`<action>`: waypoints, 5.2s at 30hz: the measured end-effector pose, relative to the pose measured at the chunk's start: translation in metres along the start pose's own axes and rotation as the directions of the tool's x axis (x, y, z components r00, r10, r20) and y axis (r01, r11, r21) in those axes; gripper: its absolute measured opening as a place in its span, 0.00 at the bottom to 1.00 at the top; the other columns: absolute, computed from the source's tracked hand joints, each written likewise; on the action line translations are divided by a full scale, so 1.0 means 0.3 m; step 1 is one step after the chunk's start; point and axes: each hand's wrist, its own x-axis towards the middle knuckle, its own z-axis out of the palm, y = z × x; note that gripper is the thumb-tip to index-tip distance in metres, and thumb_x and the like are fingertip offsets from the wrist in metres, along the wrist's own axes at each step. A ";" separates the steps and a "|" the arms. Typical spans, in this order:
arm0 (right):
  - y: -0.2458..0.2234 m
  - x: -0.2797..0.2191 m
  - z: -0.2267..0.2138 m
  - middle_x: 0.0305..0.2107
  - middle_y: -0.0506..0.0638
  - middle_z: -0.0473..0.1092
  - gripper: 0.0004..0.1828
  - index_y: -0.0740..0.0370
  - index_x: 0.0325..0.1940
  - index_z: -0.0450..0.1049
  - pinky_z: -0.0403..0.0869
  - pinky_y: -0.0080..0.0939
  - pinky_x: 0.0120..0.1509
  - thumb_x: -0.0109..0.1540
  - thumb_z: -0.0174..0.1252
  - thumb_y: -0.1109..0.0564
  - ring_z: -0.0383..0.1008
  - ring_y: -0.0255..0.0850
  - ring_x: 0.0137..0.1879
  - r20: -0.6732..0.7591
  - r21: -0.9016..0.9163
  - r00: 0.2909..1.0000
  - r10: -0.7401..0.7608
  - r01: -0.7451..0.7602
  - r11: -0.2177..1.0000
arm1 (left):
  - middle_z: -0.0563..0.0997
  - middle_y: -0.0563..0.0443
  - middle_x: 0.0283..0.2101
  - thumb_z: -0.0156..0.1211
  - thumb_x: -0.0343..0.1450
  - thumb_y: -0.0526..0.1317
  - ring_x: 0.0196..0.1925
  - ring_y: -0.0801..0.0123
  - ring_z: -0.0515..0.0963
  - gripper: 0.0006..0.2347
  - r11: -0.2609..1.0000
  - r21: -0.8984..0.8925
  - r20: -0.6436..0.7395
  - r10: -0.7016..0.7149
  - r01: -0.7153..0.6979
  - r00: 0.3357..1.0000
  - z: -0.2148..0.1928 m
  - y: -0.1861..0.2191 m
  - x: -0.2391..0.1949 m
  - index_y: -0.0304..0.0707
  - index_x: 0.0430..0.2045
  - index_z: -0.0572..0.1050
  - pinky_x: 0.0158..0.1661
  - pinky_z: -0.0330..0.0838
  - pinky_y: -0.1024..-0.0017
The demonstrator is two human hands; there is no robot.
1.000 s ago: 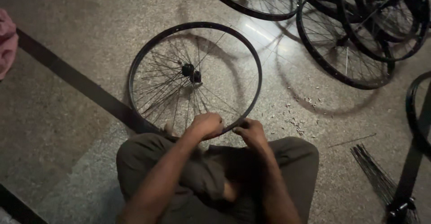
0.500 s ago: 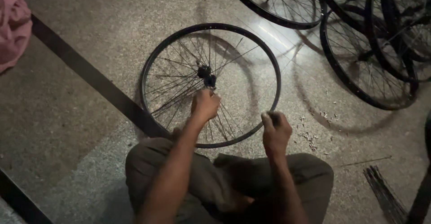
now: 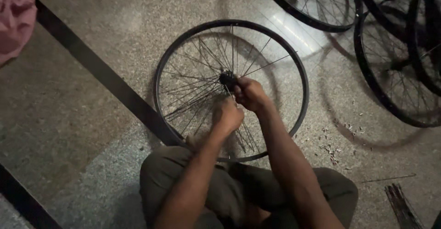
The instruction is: The person sits on the floor and assembles a bicycle wheel by inserting spokes into the hub and rim. They use their hands to thread the spokes and secure them with nipples, working methodically around the wheel. Several other bicycle wheels are visible in the background.
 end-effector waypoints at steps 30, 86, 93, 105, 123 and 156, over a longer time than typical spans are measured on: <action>0.127 -0.047 -0.115 0.20 0.41 0.58 0.13 0.51 0.32 0.63 0.56 0.34 0.26 0.72 0.49 0.53 0.54 0.32 0.23 -0.114 0.462 0.914 -0.390 0.396 0.793 | 0.81 0.32 0.46 0.64 0.67 0.43 0.50 0.39 0.80 0.13 0.999 0.041 0.070 0.022 -0.024 0.997 0.033 0.062 -0.059 0.36 0.41 0.79 0.50 0.75 0.51; 0.427 -0.813 -0.217 0.33 0.53 0.72 0.16 0.71 0.55 0.75 0.73 0.42 0.43 0.65 0.62 0.61 0.72 0.41 0.36 -0.612 -0.183 0.534 -0.584 0.623 0.761 | 0.80 0.37 0.26 0.59 0.73 0.32 0.23 0.54 0.83 0.06 0.620 -0.693 0.588 0.190 0.368 0.786 0.062 0.125 -0.235 0.23 0.31 0.72 0.21 0.79 0.57; 0.435 -0.809 -0.138 0.32 0.54 0.77 0.14 0.72 0.47 0.76 0.78 0.40 0.38 0.60 0.62 0.62 0.79 0.41 0.35 -0.543 -0.111 0.624 -0.562 0.610 0.785 | 0.81 0.33 0.26 0.59 0.72 0.31 0.23 0.54 0.83 0.06 0.665 -0.669 0.610 0.238 0.332 0.756 0.082 0.095 -0.210 0.21 0.29 0.75 0.21 0.79 0.60; 0.370 -0.823 0.004 0.27 0.51 0.78 0.03 0.68 0.34 0.78 0.75 0.34 0.39 0.57 0.61 0.67 0.77 0.35 0.34 -0.460 -0.558 0.421 -0.782 0.548 0.624 | 0.81 0.35 0.24 0.61 0.70 0.31 0.22 0.55 0.83 0.05 0.629 -0.703 0.582 0.243 0.331 0.776 0.081 0.103 -0.245 0.22 0.28 0.75 0.19 0.78 0.60; 0.367 -0.818 0.029 0.27 0.52 0.76 0.03 0.64 0.33 0.79 0.74 0.36 0.39 0.55 0.63 0.65 0.76 0.37 0.33 -0.270 -0.828 0.289 -0.919 0.417 0.374 | 0.79 0.37 0.22 0.63 0.69 0.31 0.19 0.56 0.80 0.06 0.676 -0.669 0.578 0.214 0.307 0.788 0.082 0.106 -0.221 0.22 0.26 0.75 0.19 0.78 0.59; 0.364 -0.851 0.003 0.27 0.48 0.76 0.06 0.65 0.34 0.77 0.75 0.33 0.39 0.55 0.60 0.70 0.75 0.32 0.34 -0.192 -0.716 0.396 -0.898 0.570 0.404 | 0.79 0.38 0.22 0.65 0.69 0.31 0.19 0.58 0.80 0.06 0.700 -0.661 0.567 0.229 0.271 0.791 0.047 0.115 -0.271 0.22 0.26 0.75 0.19 0.78 0.59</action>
